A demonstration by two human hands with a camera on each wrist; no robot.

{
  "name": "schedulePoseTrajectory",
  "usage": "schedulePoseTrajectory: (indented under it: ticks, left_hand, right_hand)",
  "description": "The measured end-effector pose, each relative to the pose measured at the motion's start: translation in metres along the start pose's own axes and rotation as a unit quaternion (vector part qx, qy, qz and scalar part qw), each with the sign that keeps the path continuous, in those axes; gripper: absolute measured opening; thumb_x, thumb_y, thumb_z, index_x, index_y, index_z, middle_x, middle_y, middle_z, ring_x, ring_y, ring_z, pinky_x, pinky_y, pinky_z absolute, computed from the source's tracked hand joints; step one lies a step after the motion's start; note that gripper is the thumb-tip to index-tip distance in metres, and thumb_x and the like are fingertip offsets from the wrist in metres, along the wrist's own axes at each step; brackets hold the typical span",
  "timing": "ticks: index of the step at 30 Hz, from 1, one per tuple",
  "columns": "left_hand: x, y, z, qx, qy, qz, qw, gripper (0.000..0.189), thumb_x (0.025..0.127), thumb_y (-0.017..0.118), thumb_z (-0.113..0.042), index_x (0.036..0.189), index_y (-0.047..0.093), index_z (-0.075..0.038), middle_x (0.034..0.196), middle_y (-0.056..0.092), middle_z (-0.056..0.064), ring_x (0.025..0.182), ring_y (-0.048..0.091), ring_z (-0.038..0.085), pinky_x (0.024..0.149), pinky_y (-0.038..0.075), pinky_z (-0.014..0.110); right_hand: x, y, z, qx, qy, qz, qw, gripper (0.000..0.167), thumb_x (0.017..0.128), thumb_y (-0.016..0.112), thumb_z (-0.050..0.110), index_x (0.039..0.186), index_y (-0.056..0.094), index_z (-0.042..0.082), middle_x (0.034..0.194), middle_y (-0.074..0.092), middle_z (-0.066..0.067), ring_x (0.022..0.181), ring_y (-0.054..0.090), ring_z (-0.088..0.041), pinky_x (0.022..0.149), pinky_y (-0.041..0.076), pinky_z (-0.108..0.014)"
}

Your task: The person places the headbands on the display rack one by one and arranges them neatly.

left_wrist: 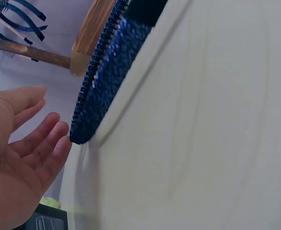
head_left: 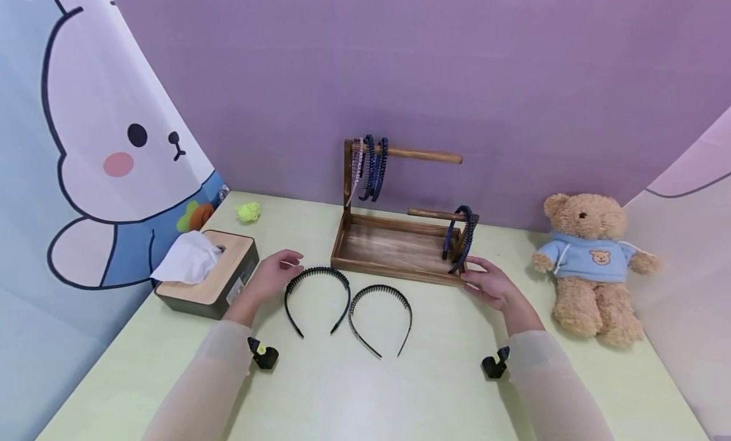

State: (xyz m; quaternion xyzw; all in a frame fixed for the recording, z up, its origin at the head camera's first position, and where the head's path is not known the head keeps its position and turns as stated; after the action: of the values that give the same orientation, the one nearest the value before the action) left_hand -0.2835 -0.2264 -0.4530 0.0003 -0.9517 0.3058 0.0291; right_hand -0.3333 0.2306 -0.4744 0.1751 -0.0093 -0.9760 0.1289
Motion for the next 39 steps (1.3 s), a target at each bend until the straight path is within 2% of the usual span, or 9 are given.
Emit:
schedulePoseTrajectory:
  ticks: [5,14,18,25,28,32,39]
  left_hand:
    - [-0.003,0.001,0.010,0.006,-0.012,0.007,0.9999,0.029,0.096,0.062,-0.011,0.121,0.059,0.003,0.110,0.062,0.020,0.105,0.060,0.038,0.086,0.051,0.046]
    - [-0.009,-0.001,0.018,-0.005,-0.051,0.035,0.9981,0.032,0.096,0.062,-0.011,0.124,0.058,0.003,0.112,0.064,0.020,0.105,0.059,0.036,0.082,0.053,0.042]
    - [-0.010,0.000,0.016,-0.007,-0.047,0.047,0.9977,0.031,0.095,0.063,-0.010,0.123,0.058,0.002,0.110,0.065,0.019,0.101,0.062,0.033,0.080,0.054,0.040]
    - [-0.010,0.007,0.015,-0.048,-0.051,0.073,0.9949,0.031,0.092,0.064,-0.003,0.121,0.058,0.006,0.110,0.064,0.021,0.097,0.063,0.032,0.079,0.055,0.039]
    - [-0.009,0.008,0.017,-0.041,-0.057,0.077,0.9946,0.032,0.090,0.066,-0.004,0.120,0.060,0.005,0.109,0.064,0.018,0.096,0.062,0.029,0.080,0.054,0.037]
    - [-0.008,0.009,0.017,-0.025,-0.049,0.082,0.9951,0.030,0.089,0.067,-0.003,0.118,0.063,0.004,0.106,0.064,0.015,0.096,0.061,0.028,0.080,0.054,0.037]
    - [-0.008,0.008,0.018,-0.019,-0.044,0.080,0.9957,0.025,0.091,0.065,-0.004,0.116,0.066,0.000,0.105,0.067,0.014,0.094,0.062,0.027,0.076,0.054,0.037]
  right_hand:
    - [0.000,0.000,0.000,-0.002,-0.002,-0.003,1.0000,0.060,0.097,0.052,-0.005,0.149,0.022,0.000,0.109,0.055,-0.004,0.095,0.058,-0.009,0.098,0.046,-0.033]
    - [0.000,0.001,0.001,0.011,0.003,0.000,0.9999,0.060,0.097,0.053,-0.004,0.149,0.023,0.001,0.112,0.053,-0.006,0.096,0.058,-0.011,0.106,0.038,-0.041]
    - [0.000,0.001,0.001,0.009,0.002,-0.002,1.0000,0.059,0.098,0.052,-0.004,0.149,0.023,0.001,0.114,0.052,-0.007,0.096,0.057,-0.010,0.105,0.039,-0.039]
    - [0.000,0.002,0.001,0.007,0.004,-0.002,1.0000,0.061,0.097,0.052,-0.005,0.149,0.022,0.000,0.114,0.052,-0.008,0.096,0.058,-0.011,0.103,0.042,-0.037]
    - [0.000,0.001,0.001,0.010,0.005,-0.004,0.9999,0.061,0.097,0.053,-0.005,0.150,0.022,0.001,0.114,0.051,-0.008,0.096,0.057,-0.011,0.105,0.039,-0.039]
    - [0.000,0.000,0.001,0.010,0.004,-0.008,0.9999,0.060,0.097,0.053,-0.005,0.149,0.024,0.001,0.113,0.052,-0.007,0.096,0.057,-0.011,0.106,0.038,-0.041]
    - [-0.001,0.001,0.000,0.014,-0.002,-0.003,0.9999,0.058,0.095,0.055,-0.005,0.146,0.028,0.001,0.113,0.054,-0.007,0.094,0.058,-0.010,0.100,0.044,-0.036]
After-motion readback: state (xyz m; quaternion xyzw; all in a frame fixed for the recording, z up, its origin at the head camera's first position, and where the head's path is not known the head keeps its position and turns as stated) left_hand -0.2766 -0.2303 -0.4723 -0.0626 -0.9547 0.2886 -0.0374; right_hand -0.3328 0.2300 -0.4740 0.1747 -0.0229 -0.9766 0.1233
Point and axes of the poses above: each hand's wrist, its own x-axis towards the middle knuckle, its own y-axis out of the palm, z = x × y, the point moved 7 cm from there along x, towards the middle knuckle
